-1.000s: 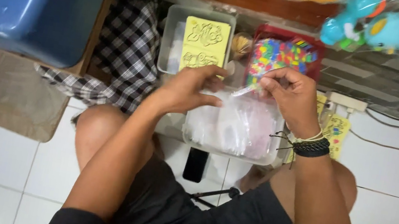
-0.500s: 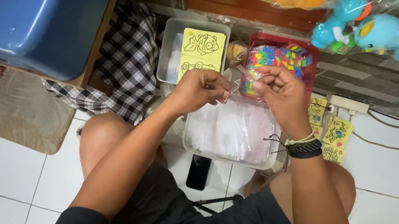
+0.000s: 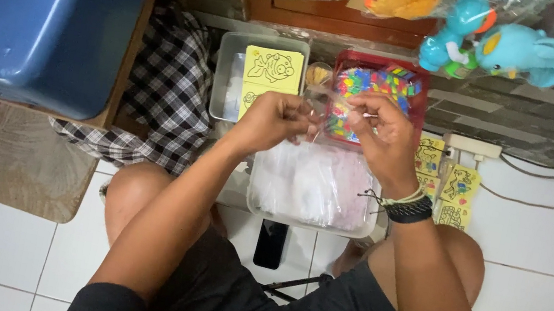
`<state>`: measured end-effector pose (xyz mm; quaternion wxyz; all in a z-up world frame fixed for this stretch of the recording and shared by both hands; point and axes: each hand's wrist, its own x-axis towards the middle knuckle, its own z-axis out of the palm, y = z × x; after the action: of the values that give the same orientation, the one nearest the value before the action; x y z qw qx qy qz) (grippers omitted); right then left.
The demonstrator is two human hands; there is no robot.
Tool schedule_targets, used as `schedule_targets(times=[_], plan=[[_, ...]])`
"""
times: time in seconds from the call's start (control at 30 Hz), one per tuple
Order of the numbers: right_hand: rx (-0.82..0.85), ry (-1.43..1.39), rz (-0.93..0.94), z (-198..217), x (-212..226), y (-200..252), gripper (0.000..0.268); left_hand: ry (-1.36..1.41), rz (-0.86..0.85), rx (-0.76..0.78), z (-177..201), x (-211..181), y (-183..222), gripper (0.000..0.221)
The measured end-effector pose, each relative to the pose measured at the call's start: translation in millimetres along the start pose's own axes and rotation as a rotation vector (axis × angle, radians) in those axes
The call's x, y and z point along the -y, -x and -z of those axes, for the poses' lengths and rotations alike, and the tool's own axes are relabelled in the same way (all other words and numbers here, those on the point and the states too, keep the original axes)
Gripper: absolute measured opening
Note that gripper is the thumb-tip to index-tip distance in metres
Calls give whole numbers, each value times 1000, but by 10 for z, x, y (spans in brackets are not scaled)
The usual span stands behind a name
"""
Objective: Packaging small yellow cards and colorful plastic pieces into clear plastic bags at a packing station.
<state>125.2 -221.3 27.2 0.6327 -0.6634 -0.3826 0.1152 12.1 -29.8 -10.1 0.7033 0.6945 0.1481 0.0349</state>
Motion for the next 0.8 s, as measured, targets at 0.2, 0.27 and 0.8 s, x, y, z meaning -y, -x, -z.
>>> schedule_targets(times=[0.2,0.27,0.8], plan=[[-18,211,-195,-44,-47,11,16,-271,-339,-341,744,-478,-137,8],[48,359,-71,-104,-343,13,13,-228,-275,-418,908,-597,-101,6],[630,1246,52,-1676,-1827,-655,70,-233,-394,-497,1158,-483,-229,11]])
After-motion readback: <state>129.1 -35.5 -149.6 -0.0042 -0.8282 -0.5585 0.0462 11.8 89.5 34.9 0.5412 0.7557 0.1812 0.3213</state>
